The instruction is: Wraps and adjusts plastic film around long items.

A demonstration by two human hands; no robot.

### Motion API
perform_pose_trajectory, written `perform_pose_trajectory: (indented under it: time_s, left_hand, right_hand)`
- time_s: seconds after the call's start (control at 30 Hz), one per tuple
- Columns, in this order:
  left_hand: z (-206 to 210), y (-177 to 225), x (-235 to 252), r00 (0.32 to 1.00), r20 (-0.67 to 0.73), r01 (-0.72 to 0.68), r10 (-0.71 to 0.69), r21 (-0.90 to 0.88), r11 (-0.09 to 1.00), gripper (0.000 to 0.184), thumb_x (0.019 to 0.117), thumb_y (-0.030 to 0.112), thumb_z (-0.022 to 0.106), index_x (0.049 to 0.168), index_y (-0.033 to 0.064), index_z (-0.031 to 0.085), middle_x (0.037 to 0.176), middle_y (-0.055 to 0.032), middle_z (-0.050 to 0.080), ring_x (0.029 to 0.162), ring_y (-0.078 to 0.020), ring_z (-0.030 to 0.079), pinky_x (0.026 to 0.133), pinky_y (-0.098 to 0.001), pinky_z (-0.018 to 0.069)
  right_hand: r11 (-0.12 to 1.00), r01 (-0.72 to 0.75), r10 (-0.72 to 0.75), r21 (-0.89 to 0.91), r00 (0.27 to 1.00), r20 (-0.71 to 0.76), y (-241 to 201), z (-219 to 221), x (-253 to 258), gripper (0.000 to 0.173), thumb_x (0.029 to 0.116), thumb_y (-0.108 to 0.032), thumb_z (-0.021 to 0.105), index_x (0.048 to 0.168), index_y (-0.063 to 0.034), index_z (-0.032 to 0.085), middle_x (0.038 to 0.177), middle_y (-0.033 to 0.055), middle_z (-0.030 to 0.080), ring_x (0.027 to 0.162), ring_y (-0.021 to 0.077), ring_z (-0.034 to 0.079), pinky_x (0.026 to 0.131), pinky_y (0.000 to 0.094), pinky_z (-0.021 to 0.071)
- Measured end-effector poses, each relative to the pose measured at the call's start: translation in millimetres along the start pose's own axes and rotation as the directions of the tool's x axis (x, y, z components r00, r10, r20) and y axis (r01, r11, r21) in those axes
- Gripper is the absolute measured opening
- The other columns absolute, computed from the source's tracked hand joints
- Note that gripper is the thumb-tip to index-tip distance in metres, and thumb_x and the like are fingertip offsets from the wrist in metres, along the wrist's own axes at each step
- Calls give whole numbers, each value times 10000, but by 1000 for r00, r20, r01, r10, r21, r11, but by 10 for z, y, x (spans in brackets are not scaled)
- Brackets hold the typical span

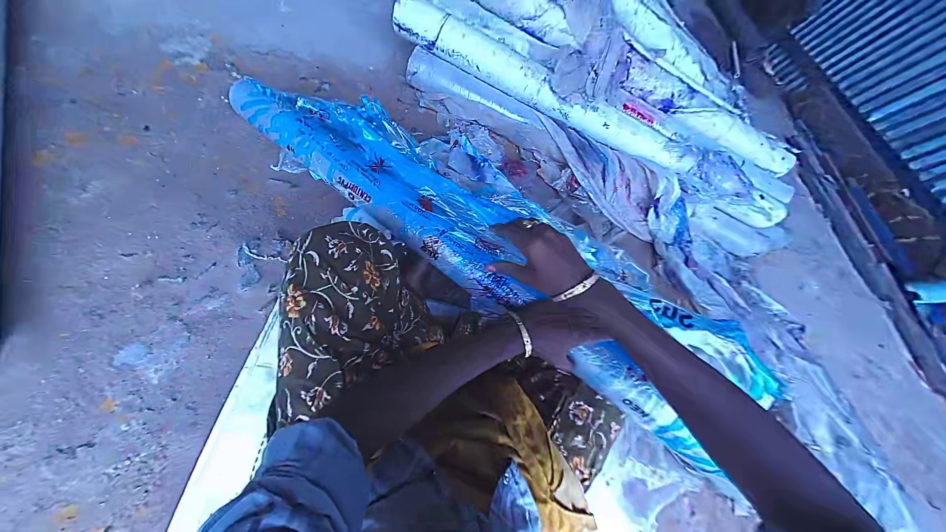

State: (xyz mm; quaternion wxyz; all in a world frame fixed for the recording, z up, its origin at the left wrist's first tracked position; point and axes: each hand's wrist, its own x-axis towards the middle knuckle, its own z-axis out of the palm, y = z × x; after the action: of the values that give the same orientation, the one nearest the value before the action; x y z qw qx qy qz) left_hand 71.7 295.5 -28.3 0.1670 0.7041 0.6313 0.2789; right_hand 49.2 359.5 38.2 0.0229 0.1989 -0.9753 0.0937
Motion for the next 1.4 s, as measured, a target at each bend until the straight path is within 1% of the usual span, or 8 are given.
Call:
perform_pose_trajectory:
  time_s: [0.17,0.3,0.4,0.53,0.7,1.1,1.27,1.4]
  left_hand:
    - [219,-45,-358,934,-303,-90,187,309,947,233,957,77,635,1165,23,723,1350,-118,673,1264,-279,629,1044,-435,466]
    - [18,-306,-786,594,-805,362,-4,263,895,158,908,65,627,941,7,771,1051,-117,780,1025,-309,742,899,-436,573]
    - [-27,-386,-913,712,-665,372,-223,88,924,318,999,156,586,1244,-14,697,1384,-192,636,1358,-387,548,1154,-554,364]
    - [-10,-576,-853,605,-728,394,-323,-78,916,386,979,184,600,1292,-32,669,1418,-247,592,1370,-429,522,1175,-587,323]
    - [-166,-658,-912,698,-473,589,-538,-50,807,606,1053,434,479,1540,74,451,1624,-136,393,1553,-300,265,1243,-584,89]
    - [44,-334,-1045,642,-521,661,-562,5,750,810,903,512,677,1498,-1,481,1603,-196,405,1504,-398,345,1198,-604,253]
    - [-2,-279,-1117,662,-467,653,-586,-24,757,793,916,457,693,1532,24,441,1638,-166,357,1533,-362,298,1211,-603,211]
    - [-232,-313,-1119,713,-278,636,-644,-130,760,849,949,437,680,1605,55,299,1701,-145,200,1590,-327,99,1234,-626,23]
  right_hand:
    - [987,-159,163,-36,957,239,241,418,565,255,987,-188,671,991,66,693,960,269,685,934,462,676,810,640,496]
    - [914,-405,386,34,891,240,326,394,614,229,999,-135,658,1005,94,676,975,296,678,970,480,661,851,651,481]
    - [854,-511,480,100,847,228,462,408,688,251,991,-134,681,993,115,646,924,298,658,900,457,648,821,630,480]
    - [843,-518,475,148,844,249,589,388,740,199,989,-68,661,993,129,639,917,276,659,874,388,645,836,555,490]
    - [865,-486,443,122,856,267,639,410,741,166,986,-27,643,998,139,647,944,300,667,909,432,654,861,591,487]
    - [856,-483,454,186,873,177,1215,701,856,281,968,-172,714,934,103,667,863,276,659,844,430,639,797,641,470]
    - [559,-659,593,504,742,313,997,497,880,122,981,-36,658,944,77,631,773,52,597,663,60,534,671,235,481]
    - [439,-593,571,675,764,300,981,267,876,154,929,58,673,1069,23,617,820,11,668,698,35,626,667,201,534]
